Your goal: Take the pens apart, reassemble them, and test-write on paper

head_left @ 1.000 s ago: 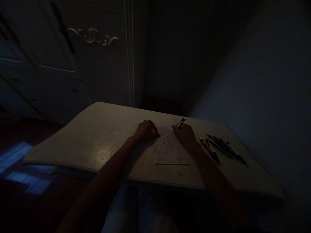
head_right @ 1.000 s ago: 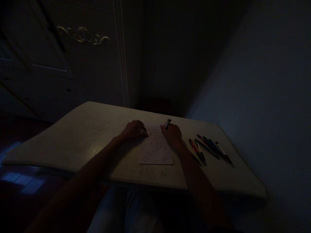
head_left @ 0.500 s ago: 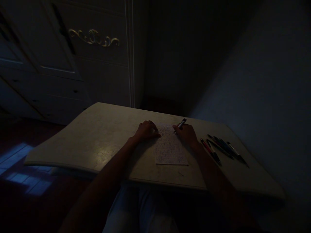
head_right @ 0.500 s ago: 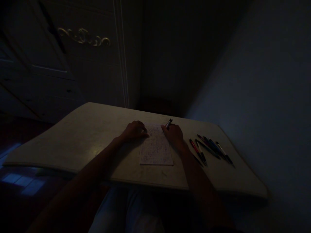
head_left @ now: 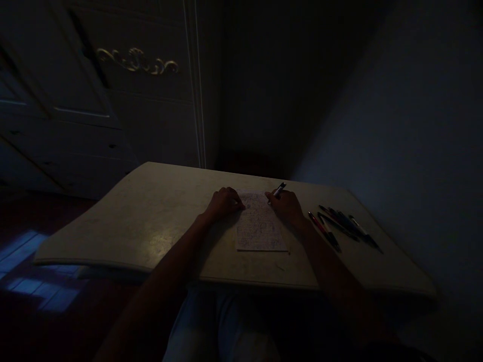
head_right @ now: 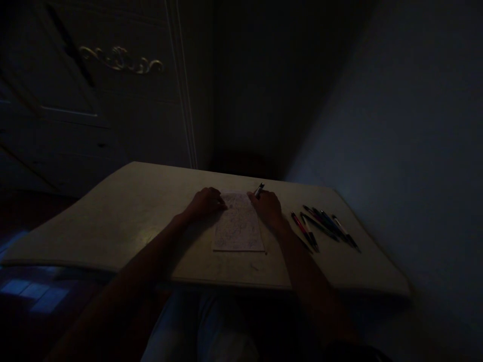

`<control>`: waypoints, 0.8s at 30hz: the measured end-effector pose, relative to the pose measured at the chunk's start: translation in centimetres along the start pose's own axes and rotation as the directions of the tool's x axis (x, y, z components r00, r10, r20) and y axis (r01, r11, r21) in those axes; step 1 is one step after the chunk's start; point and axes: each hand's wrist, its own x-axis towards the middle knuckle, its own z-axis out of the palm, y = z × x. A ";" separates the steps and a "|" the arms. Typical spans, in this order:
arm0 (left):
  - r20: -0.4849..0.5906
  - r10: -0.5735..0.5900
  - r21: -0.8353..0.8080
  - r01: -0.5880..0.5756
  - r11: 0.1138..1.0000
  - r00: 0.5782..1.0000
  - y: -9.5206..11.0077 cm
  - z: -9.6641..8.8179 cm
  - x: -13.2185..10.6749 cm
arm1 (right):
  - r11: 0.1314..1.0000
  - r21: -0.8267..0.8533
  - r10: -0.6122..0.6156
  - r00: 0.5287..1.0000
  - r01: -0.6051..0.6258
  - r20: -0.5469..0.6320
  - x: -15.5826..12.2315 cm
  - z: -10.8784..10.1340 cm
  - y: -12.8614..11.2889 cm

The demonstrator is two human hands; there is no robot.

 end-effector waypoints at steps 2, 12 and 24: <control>-0.010 -0.010 0.003 0.010 1.000 1.000 -0.1 0.0 0.1 | 0.995 0.103 -0.017 1.000 0.015 0.014 0.0 0.1 0.1; -0.076 -0.043 -0.028 0.041 0.999 0.996 -0.9 0.5 0.5 | 0.873 0.469 -0.233 0.960 0.136 0.156 -0.3 1.0 -0.1; -0.094 -0.040 -0.016 0.039 0.999 0.995 -1.4 0.9 0.7 | 0.816 0.575 -0.454 0.678 0.056 0.578 -1.8 -0.6 -1.1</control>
